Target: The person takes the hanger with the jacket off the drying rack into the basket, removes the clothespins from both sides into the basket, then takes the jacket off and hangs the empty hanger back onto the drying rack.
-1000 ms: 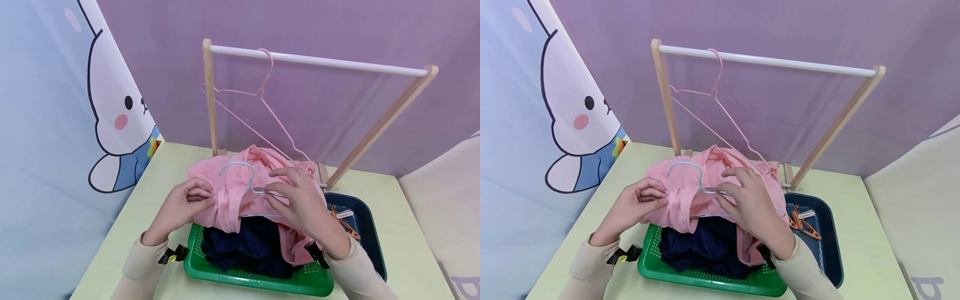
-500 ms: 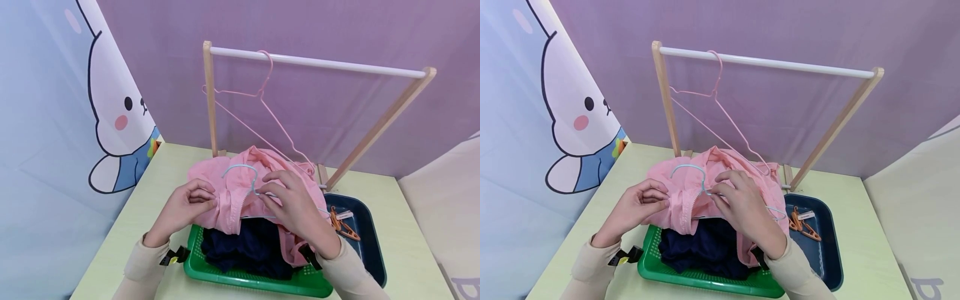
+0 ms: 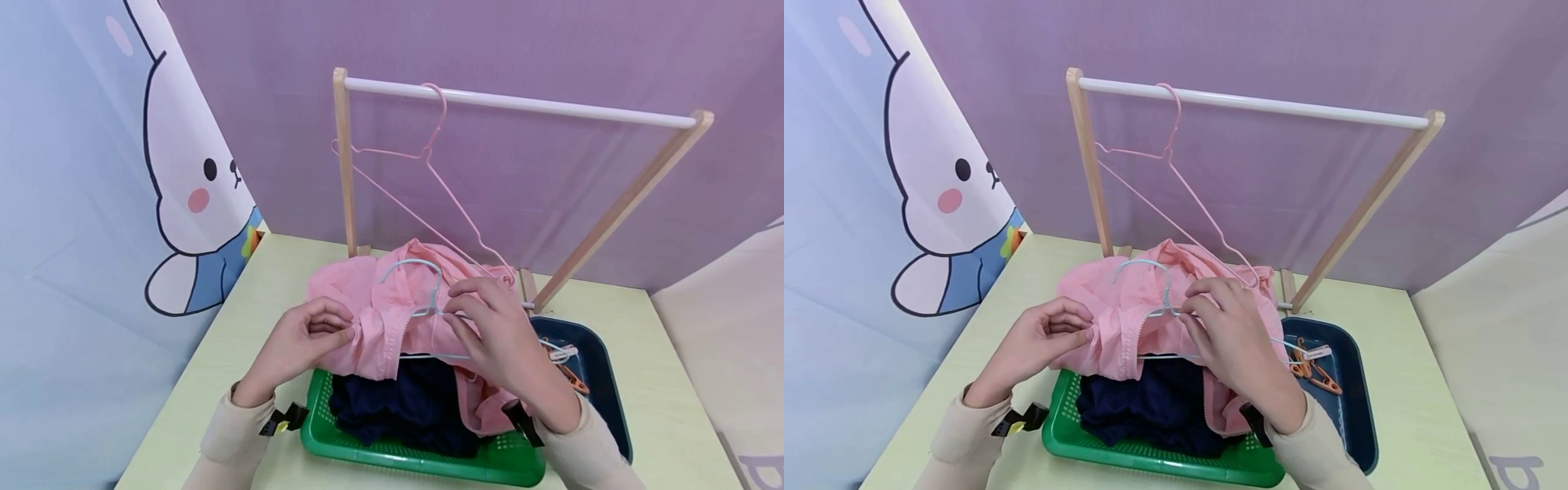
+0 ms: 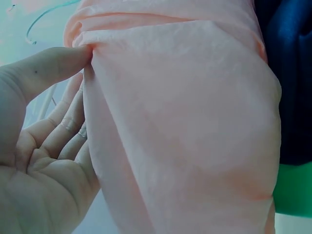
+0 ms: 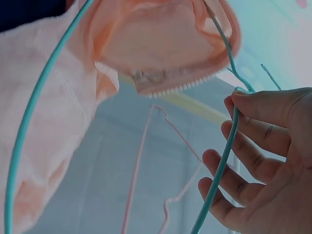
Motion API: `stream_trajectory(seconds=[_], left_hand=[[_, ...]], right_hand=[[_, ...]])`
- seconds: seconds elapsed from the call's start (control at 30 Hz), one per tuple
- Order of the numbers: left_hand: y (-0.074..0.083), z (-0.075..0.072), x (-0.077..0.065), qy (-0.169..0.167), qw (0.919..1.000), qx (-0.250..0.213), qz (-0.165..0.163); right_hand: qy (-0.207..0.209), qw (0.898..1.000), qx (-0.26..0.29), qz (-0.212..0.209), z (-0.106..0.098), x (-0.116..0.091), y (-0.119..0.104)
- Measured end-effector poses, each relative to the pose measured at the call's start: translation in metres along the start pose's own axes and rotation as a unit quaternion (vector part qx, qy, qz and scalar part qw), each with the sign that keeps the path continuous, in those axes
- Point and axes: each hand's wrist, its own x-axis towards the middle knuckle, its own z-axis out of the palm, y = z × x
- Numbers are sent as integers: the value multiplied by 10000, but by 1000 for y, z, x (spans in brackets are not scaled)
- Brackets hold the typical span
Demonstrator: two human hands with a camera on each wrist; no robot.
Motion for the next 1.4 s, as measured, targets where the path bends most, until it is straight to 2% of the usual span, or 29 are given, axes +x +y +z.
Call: stream_trajectory(seconds=[0.2, 0.3, 0.63, 0.83, 0.93, 1.1, 1.4], left_hand=[[2, 1, -1, -3, 10000, 62, 61], [2, 2, -1, 62, 9998, 144, 118], [4, 7, -2, 198, 9981, 490, 302], [6, 8, -3, 400, 9915, 1135, 502], [8, 5, -5, 541, 9877, 1353, 564], [8, -2, -8, 766, 9865, 1333, 568], [3, -22, -24, 1154, 9823, 1438, 345]], right_hand=[[599, 9975, -30, -376, -18, -1, 4], [773, 9962, -114, -389, -29, -4, 6], [886, 9944, -569, 114, -68, -27, 15], [873, 9922, -797, 397, -84, -43, 19], [927, 9899, -934, 531, -91, -49, 21], [998, 9874, -1007, 704, -99, -56, 24], [1157, 9814, -1183, 973, -109, -64, 25]])
